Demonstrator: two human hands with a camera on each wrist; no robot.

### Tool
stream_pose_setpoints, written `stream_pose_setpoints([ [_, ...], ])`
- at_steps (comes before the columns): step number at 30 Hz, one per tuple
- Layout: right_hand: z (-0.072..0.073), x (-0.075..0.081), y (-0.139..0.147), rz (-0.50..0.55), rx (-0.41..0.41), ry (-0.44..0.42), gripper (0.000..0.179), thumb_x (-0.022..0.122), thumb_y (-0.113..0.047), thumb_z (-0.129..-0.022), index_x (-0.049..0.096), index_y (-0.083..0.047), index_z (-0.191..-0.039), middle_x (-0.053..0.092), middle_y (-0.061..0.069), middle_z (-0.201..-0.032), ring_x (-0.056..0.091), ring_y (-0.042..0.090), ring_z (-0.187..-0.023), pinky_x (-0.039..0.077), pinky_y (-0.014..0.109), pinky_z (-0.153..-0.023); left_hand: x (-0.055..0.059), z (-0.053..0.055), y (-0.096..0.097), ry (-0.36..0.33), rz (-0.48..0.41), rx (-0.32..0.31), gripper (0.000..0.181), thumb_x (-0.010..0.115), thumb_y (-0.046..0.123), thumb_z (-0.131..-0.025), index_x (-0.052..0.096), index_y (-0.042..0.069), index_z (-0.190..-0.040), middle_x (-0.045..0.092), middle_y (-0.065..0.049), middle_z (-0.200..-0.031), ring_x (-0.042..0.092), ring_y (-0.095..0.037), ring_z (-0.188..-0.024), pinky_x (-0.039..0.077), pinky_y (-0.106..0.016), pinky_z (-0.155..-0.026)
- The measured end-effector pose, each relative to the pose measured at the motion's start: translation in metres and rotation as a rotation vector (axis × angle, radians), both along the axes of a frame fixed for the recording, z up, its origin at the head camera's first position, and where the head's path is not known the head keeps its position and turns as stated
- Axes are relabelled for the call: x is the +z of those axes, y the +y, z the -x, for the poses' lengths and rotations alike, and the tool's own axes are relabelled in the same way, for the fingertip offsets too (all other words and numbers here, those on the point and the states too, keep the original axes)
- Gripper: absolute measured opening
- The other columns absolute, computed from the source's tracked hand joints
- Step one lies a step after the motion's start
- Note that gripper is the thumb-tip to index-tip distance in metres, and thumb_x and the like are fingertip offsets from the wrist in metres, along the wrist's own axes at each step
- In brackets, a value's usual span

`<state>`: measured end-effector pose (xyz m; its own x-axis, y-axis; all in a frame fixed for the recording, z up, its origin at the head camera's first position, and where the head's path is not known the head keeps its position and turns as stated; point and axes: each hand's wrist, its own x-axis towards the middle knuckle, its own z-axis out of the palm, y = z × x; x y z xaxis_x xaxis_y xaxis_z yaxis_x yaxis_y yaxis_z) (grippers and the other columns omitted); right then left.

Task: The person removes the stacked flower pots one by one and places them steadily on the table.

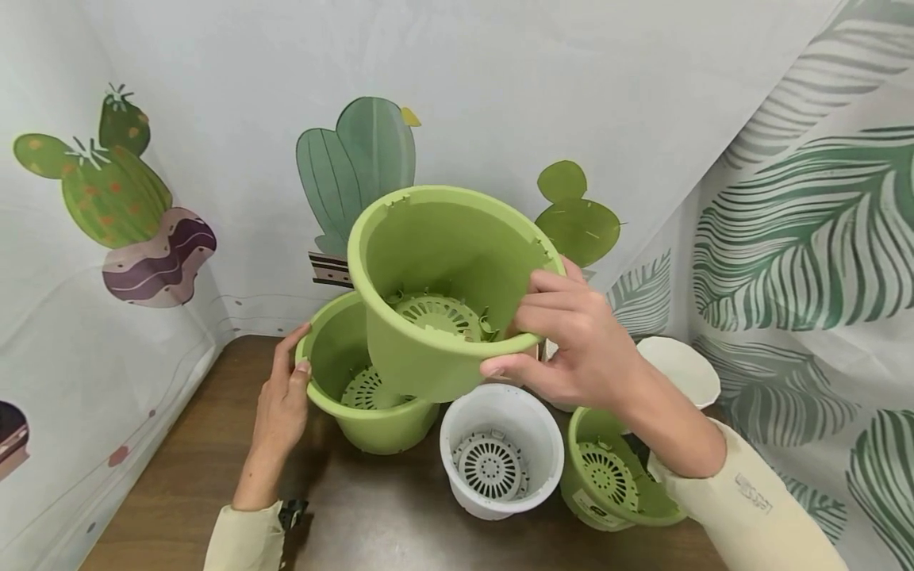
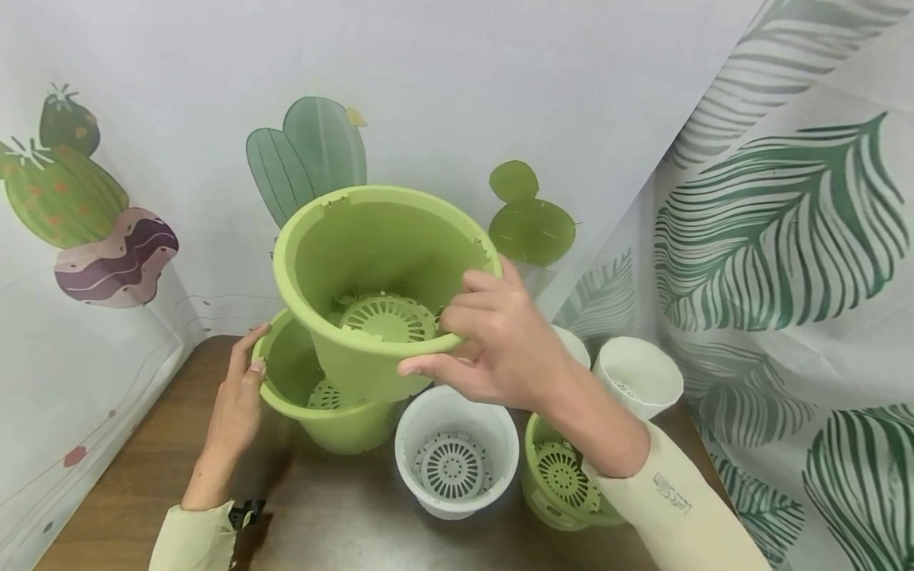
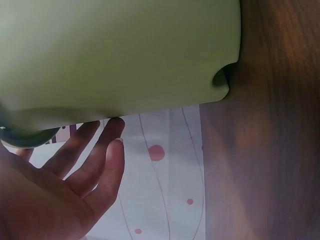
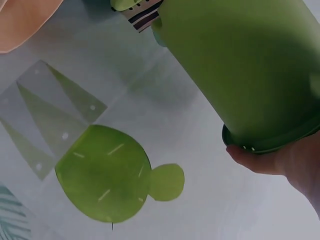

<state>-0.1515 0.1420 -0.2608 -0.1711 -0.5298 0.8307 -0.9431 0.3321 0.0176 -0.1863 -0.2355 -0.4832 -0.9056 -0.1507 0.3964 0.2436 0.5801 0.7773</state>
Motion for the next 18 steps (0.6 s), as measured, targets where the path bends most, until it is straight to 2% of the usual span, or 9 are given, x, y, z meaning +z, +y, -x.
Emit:
stream_pose_setpoints([
  [6,-0.011,0.001,0.011,0.01,-0.01,0.02,0.055,0.064,-0.057,-0.102,0.057,-0.019,-0.064,0.046,-0.008,-0.062,0.037,0.013,-0.064,0.031,0.035,-0.076,0.0,0.0,0.0,-0.001,0.002,-0.004,0.051,0.037,0.033,-0.114,0.036,0.051,-0.161,0.063,-0.017,-0.093,0.053,-0.035,-0.078,0.041,-0.043,-0.065],
  [11,-0.02,0.003,0.018,0.038,-0.006,0.012,0.052,0.066,-0.055,-0.102,0.061,-0.018,-0.066,0.048,-0.009,-0.062,0.037,0.012,-0.064,0.032,0.038,-0.082,0.0,-0.001,0.0,0.008,0.001,-0.008,0.05,0.037,0.034,-0.114,0.037,0.05,-0.161,0.062,-0.017,-0.09,0.054,-0.035,-0.077,0.042,-0.043,-0.064],
  [18,-0.032,0.005,0.028,0.066,-0.031,-0.017,0.051,0.066,-0.055,-0.102,0.067,-0.016,-0.069,0.057,-0.01,-0.063,0.04,0.01,-0.065,0.028,0.03,-0.079,0.0,0.0,0.0,0.014,0.005,-0.004,0.051,0.037,0.032,-0.113,0.037,0.048,-0.162,0.065,-0.019,-0.097,0.055,-0.036,-0.081,0.043,-0.044,-0.067],
])
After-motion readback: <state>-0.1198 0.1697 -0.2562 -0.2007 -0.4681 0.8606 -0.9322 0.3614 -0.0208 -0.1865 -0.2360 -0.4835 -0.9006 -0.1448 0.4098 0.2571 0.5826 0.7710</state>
